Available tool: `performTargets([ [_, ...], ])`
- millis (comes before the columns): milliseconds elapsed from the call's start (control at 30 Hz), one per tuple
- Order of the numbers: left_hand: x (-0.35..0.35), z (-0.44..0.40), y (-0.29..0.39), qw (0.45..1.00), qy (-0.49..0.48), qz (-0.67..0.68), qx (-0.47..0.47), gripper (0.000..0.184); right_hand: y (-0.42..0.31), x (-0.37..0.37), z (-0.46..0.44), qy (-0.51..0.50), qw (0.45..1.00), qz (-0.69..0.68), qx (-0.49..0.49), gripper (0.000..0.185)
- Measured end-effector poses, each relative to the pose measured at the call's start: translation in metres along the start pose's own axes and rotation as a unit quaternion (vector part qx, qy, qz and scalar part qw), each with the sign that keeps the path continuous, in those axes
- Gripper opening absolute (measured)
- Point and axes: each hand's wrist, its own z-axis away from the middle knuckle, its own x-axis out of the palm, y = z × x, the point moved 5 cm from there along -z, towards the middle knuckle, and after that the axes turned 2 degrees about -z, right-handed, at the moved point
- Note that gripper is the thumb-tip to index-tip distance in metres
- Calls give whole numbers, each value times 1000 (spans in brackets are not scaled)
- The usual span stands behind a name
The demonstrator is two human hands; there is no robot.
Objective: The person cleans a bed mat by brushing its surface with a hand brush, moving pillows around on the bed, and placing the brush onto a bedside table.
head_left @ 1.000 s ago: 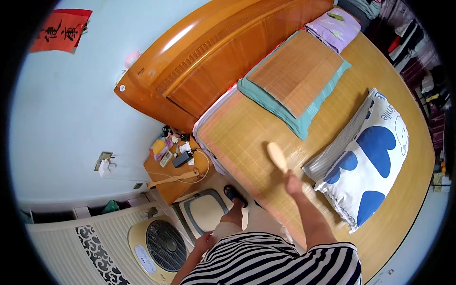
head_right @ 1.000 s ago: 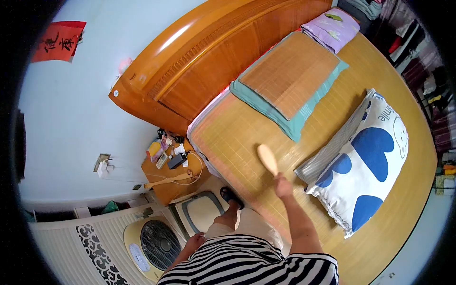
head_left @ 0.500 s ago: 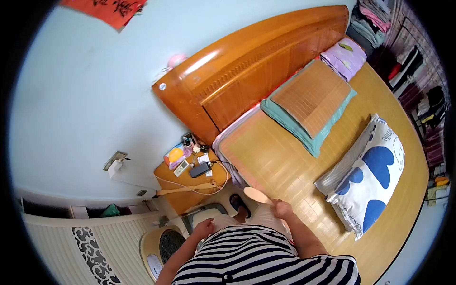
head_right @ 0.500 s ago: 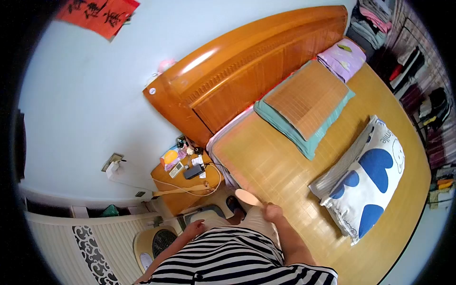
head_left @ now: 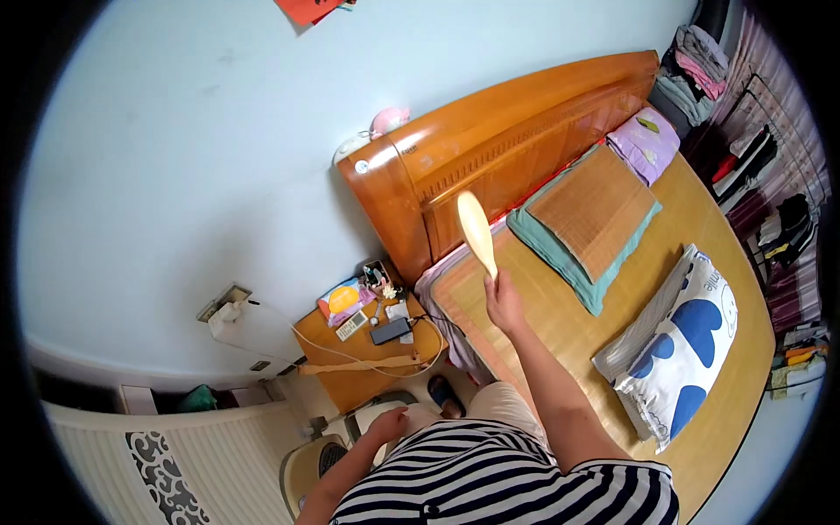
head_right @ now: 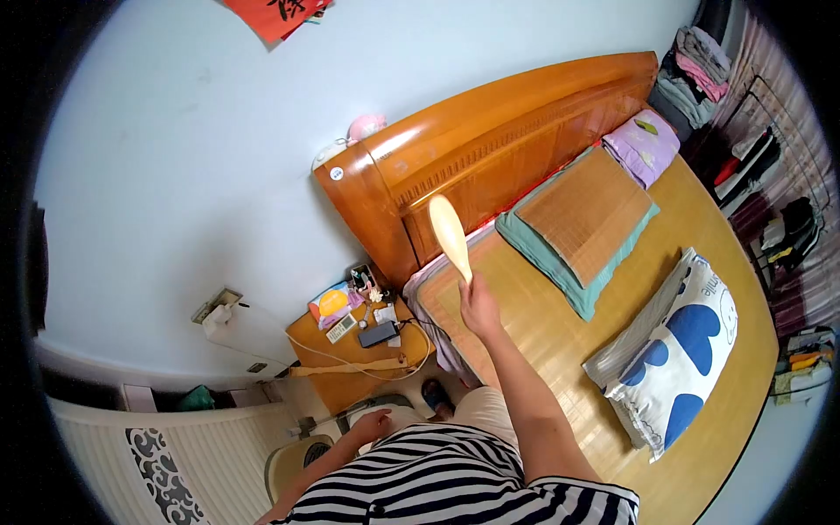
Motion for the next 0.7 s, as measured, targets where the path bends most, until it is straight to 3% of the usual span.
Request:
performTargets([
  [133, 2, 5, -12, 999, 32, 21, 9, 42, -51, 12, -70, 49, 997, -20, -64, 22],
  [300, 4, 32, -22, 994, 39, 70, -77, 43, -83, 34, -123, 106, 991, -46, -68, 22],
  [400, 27, 38, -47, 992, 48, 79, -91, 45, -100, 62, -117, 60, 992, -10, -112, 23],
  [433, 41, 35, -64, 993, 37, 77, -81, 46, -105, 75, -105, -6, 992, 10, -128, 23],
  [533, 53, 33, -74, 996, 22, 53, -75, 47, -113, 95, -63, -156, 942, 12, -298, 20],
  [600, 51, 33, -68, 996, 19, 34, -82, 47, -106, 94, -54, -172, 920, 5, -352, 22],
  [667, 36, 36, -49, 987, 30, 90, -130, 45, -87, 80, -67, -175, 957, 30, -228, 22],
  [700, 22, 39, -27, 979, 33, 141, -146, 45, -76, 69, -78, -118, 973, -13, -198, 22],
])
